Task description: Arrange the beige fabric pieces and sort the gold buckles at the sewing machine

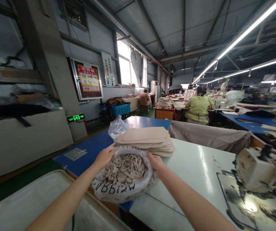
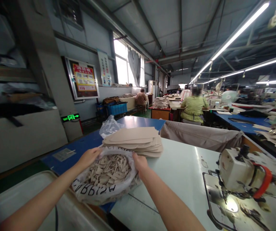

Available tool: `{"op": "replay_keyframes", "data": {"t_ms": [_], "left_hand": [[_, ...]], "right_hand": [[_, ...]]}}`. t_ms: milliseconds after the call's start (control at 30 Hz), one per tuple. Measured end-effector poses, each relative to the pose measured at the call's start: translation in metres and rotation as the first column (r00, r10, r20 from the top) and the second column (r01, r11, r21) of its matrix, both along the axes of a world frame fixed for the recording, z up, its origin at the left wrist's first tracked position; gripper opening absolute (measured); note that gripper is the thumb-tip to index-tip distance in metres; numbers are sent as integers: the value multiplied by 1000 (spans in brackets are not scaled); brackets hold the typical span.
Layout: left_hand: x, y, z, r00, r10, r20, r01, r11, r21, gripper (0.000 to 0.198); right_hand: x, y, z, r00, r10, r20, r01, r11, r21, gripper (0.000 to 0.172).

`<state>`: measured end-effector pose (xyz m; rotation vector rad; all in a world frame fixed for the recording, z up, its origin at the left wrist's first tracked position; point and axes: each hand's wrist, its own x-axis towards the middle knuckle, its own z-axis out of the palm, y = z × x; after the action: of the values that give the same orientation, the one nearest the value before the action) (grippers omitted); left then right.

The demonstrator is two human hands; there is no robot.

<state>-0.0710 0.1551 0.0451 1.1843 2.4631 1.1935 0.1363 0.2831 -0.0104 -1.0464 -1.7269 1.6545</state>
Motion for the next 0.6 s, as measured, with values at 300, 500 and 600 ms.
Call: {"op": "replay_keyframes", "data": {"t_ms": [300, 500, 600], "left_hand": [[-24, 26, -8, 926, 105, 363, -103, 994, -26, 18], [-23, -10, 4, 934, 151, 323, -151, 988, -25, 38], [-16, -37, 4, 917, 147, 370, -154, 988, -13, 51]], "right_hand": [[6, 16, -11, 984, -128, 126, 119, 990, 74, 21], [49, -15, -33, 969, -233, 83, 222, 967, 124, 17], [59, -37, -36, 970, -241, -38, 242, 970, 21, 45]]}}
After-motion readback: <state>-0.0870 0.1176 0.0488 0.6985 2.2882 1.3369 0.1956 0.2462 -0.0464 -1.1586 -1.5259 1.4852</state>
